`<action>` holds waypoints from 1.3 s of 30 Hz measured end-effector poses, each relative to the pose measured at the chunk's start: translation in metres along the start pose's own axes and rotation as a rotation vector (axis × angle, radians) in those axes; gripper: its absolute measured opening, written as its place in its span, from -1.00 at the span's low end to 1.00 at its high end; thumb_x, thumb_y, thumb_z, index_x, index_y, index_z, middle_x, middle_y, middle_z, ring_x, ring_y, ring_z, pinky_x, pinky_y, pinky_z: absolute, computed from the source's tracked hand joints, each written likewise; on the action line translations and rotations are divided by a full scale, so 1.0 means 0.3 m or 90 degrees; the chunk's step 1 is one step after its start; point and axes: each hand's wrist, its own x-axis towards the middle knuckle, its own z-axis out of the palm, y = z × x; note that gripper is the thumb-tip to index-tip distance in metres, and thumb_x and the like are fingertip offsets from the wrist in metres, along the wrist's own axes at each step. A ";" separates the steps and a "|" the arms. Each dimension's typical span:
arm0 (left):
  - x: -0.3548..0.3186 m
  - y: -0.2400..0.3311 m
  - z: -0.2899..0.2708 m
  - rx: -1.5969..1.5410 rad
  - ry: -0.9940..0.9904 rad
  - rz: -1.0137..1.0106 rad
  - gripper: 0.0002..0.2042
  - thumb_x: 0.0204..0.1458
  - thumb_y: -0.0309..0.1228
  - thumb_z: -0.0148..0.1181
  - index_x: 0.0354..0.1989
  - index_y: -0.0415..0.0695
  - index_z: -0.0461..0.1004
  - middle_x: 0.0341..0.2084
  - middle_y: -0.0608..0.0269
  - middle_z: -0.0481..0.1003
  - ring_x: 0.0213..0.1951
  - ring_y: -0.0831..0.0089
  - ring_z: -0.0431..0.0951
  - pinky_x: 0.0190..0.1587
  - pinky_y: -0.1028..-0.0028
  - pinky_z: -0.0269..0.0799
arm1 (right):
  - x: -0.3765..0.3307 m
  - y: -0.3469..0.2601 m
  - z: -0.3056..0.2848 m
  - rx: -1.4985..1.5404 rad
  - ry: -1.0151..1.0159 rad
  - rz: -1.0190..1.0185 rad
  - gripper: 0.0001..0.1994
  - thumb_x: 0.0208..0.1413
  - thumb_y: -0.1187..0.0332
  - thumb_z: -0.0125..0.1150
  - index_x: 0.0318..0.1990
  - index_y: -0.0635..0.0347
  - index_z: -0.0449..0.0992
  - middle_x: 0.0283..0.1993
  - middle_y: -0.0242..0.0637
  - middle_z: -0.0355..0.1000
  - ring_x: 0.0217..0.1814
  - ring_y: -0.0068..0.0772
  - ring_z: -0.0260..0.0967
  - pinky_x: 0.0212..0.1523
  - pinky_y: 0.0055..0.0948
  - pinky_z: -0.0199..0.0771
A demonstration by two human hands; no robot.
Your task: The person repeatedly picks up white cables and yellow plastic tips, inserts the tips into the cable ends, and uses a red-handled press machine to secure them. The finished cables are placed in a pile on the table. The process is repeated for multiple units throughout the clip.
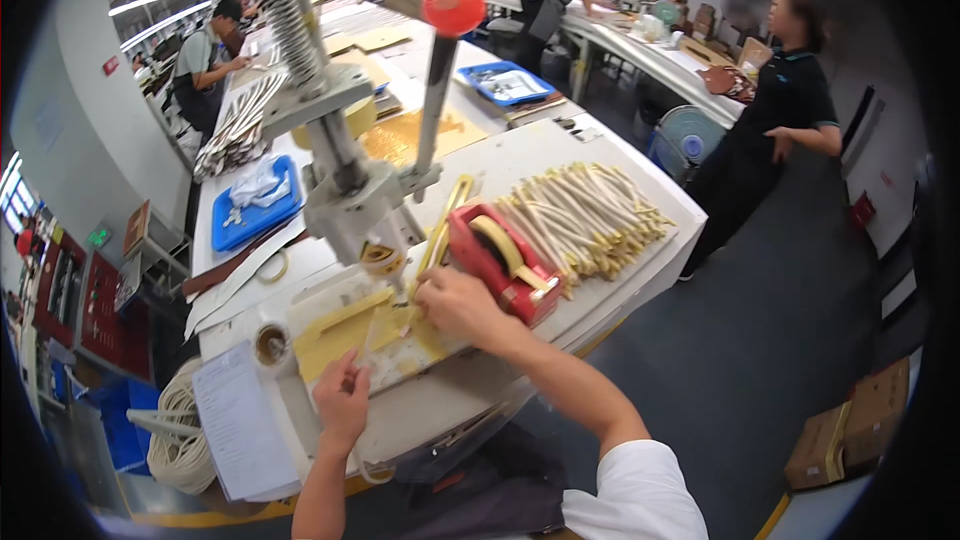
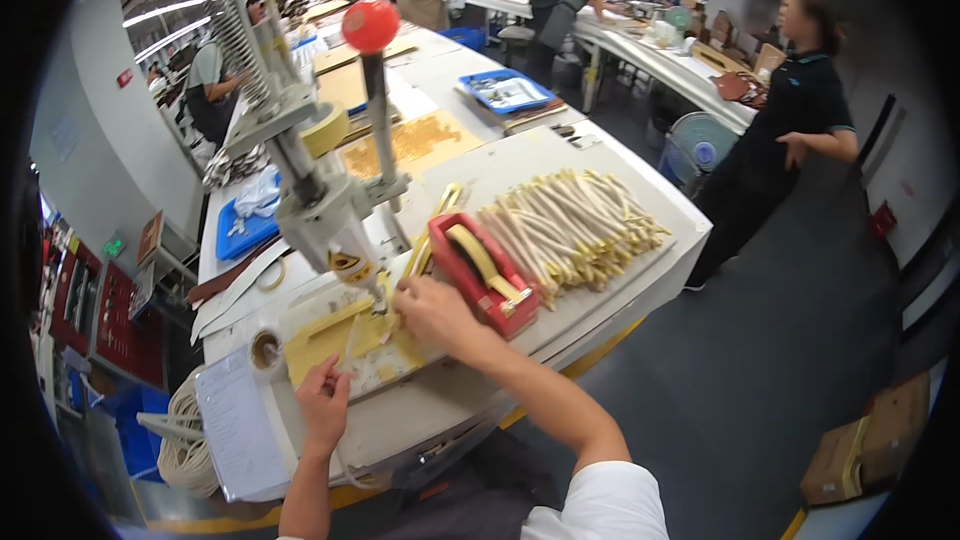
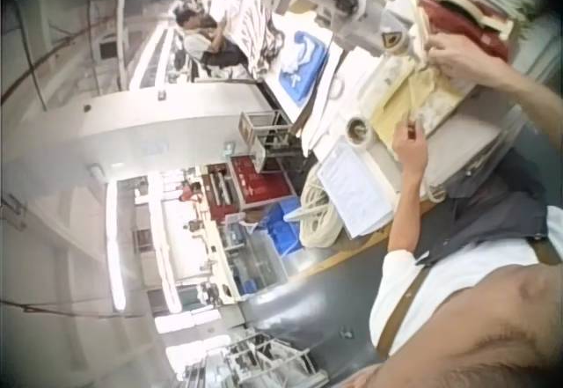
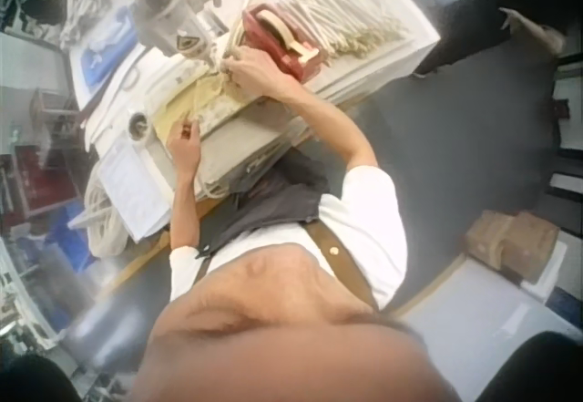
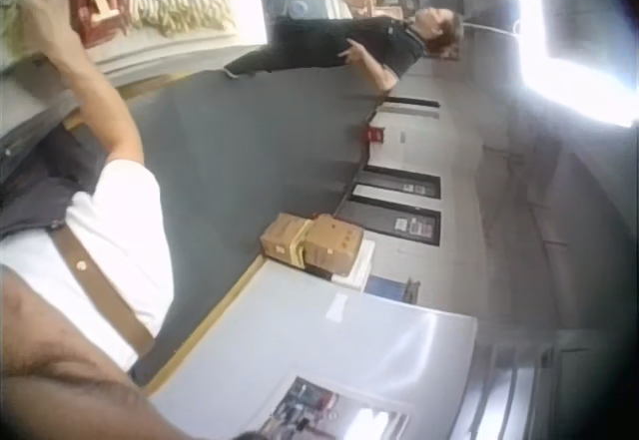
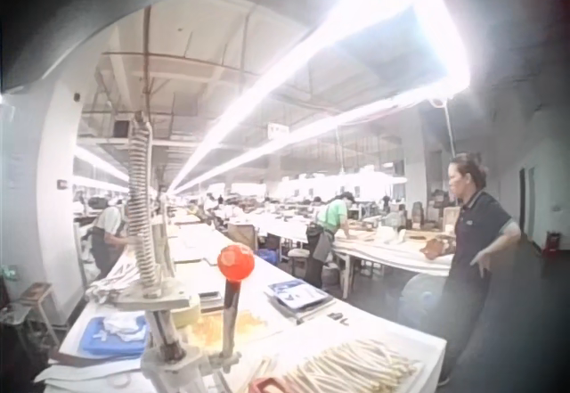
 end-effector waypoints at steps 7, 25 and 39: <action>-0.023 -0.069 0.005 -0.168 0.047 -0.125 -0.69 0.10 -0.64 0.29 0.04 -0.36 0.53 -0.44 0.26 0.50 -0.44 0.61 0.50 -0.40 0.61 0.45 | -0.147 -0.197 -0.285 -0.008 0.310 -0.097 -0.74 -0.16 0.64 0.38 -0.27 0.22 0.51 -0.22 -0.22 0.53 -0.27 -0.24 0.55 -0.26 -0.35 0.61; -0.012 -0.044 -0.031 -0.194 -0.003 -0.146 -0.69 0.01 -0.68 0.32 -0.02 -0.36 0.57 -0.43 0.31 0.52 -0.44 0.67 0.48 -0.39 0.65 0.43 | -0.201 0.229 -0.520 -0.259 0.293 0.200 -0.87 -0.07 0.58 0.35 -0.37 0.16 0.55 -0.25 -0.23 0.48 -0.36 -0.14 0.50 -0.37 -0.24 0.54; -0.032 -0.012 -0.058 -0.322 -0.024 -0.203 -0.76 0.02 -0.69 0.34 -0.11 -0.39 0.58 -0.41 0.18 0.57 -0.48 0.56 0.58 -0.42 0.55 0.55 | -0.200 -0.033 -0.565 -0.136 0.347 0.097 -0.81 -0.13 0.63 0.38 -0.31 0.19 0.61 -0.26 -0.24 0.58 -0.21 -0.19 0.51 -0.16 -0.30 0.53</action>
